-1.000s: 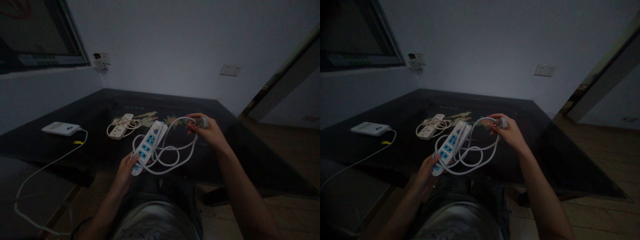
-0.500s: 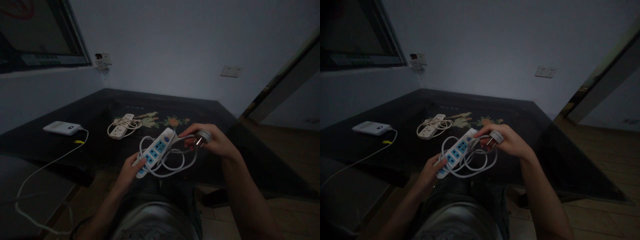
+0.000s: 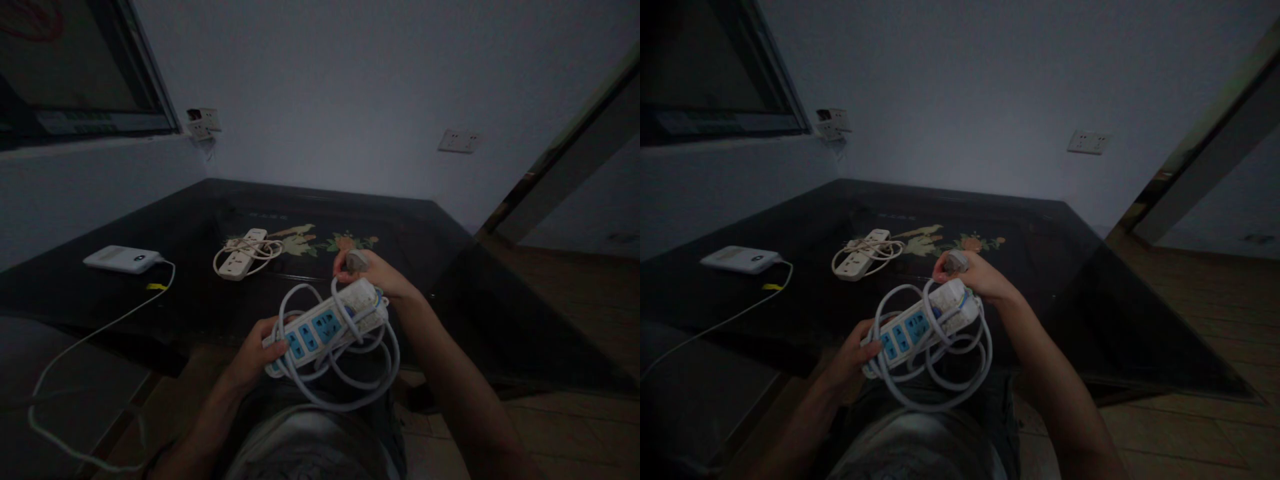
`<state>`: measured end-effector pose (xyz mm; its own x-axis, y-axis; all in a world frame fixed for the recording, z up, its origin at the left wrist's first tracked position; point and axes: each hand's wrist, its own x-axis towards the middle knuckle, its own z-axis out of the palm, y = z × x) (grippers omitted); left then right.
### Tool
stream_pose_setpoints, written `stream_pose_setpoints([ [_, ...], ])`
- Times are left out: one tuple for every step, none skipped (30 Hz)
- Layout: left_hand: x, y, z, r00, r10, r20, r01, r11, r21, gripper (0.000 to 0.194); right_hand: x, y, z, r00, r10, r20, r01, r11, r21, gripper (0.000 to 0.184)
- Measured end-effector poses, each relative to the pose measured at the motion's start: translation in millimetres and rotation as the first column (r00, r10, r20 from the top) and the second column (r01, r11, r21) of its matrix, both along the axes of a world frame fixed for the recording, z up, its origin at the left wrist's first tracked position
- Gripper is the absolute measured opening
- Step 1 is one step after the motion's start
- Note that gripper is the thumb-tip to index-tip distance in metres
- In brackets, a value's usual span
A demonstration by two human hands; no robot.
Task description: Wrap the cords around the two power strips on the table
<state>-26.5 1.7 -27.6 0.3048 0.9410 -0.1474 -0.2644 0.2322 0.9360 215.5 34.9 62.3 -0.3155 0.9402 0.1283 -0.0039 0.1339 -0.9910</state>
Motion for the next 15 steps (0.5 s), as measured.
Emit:
stream_pose_setpoints([
  [2.2, 0.0, -1.5, 1.000, 0.016, 0.025, -0.015, 1.000, -0.019, 0.049, -7.0, 1.2, -6.6, 0.998, 0.003, -0.064, -0.007, 0.998, -0.058, 0.018],
  [4.6, 0.4, -2.9, 0.998, 0.030, 0.047, -0.028, 0.999, -0.035, 0.052, -13.7, 1.8, -13.5, 0.995, 0.006, -0.100, -0.015, 0.995, -0.095, 0.020],
  [7.0, 1.0, -4.2, 0.997, 0.036, 0.066, -0.033, 0.998, -0.045, 0.055, -19.7, 1.9, -20.5, 0.992, -0.001, -0.124, -0.014, 0.993, -0.120, 0.022],
  [9.3, 1.8, -5.3, 0.996, 0.033, 0.083, -0.028, 0.998, -0.050, 0.058, -24.6, 1.3, -27.5, 0.991, -0.013, -0.136, -0.006, 0.991, -0.137, 0.026],
  [11.3, 2.4, -6.1, 0.995, 0.016, 0.097, -0.011, 0.999, -0.052, 0.060, -28.1, 0.1, -34.2, 0.990, -0.032, -0.140, 0.011, 0.989, -0.145, 0.029],
  [13.0, 2.9, -6.8, 0.994, -0.006, 0.108, 0.011, 0.999, -0.049, 0.062, -30.3, -1.6, -40.6, 0.988, -0.059, -0.145, 0.037, 0.987, -0.154, 0.031],
  [14.2, 3.0, -7.2, 0.993, -0.026, 0.115, 0.032, 0.998, -0.046, 0.063, -31.1, -3.6, -46.4, 0.985, -0.090, -0.148, 0.065, 0.985, -0.161, 0.033],
  [15.2, 2.9, -7.3, 0.992, -0.037, 0.118, 0.043, 0.998, -0.047, 0.063, -30.7, -5.8, -51.4, 0.981, -0.122, -0.152, 0.096, 0.981, -0.167, 0.034],
  [15.9, 2.5, -7.3, 0.993, -0.031, 0.114, 0.037, 0.998, -0.053, 0.062, -29.2, -7.7, -55.4, 0.975, -0.160, -0.152, 0.133, 0.976, -0.172, 0.035],
  [16.5, 2.2, -7.1, 0.994, -0.013, 0.109, 0.019, 0.998, -0.058, 0.061, -26.8, -9.2, -58.2, 0.970, -0.197, -0.144, 0.171, 0.970, -0.175, 0.034],
  [17.1, 1.9, -6.9, 0.995, 0.011, 0.103, -0.005, 0.998, -0.062, 0.059, -23.6, -10.2, -59.9, 0.964, -0.232, -0.131, 0.209, 0.964, -0.167, 0.031],
  [17.7, 2.0, -6.6, 0.994, 0.040, 0.099, -0.033, 0.997, -0.065, 0.057, -19.8, -10.6, -60.4, 0.958, -0.264, -0.113, 0.247, 0.959, -0.141, 0.028],
  [18.3, 2.4, -6.5, 0.993, 0.071, 0.097, -0.065, 0.996, -0.066, 0.055, -15.4, -10.7, -59.8, 0.952, -0.293, -0.089, 0.285, 0.954, -0.096, 0.024],
  [18.9, 3.3, -6.5, 0.990, 0.105, 0.096, -0.099, 0.993, -0.065, 0.053, -10.5, -10.5, -58.4, 0.944, -0.325, -0.059, 0.323, 0.946, -0.034, 0.021],
  [19.3, 4.5, -6.8, 0.986, 0.136, 0.094, -0.131, 0.990, -0.060, 0.051, -5.2, -10.5, -56.4, 0.932, -0.362, -0.029, 0.363, 0.931, 0.033, 0.020],
])
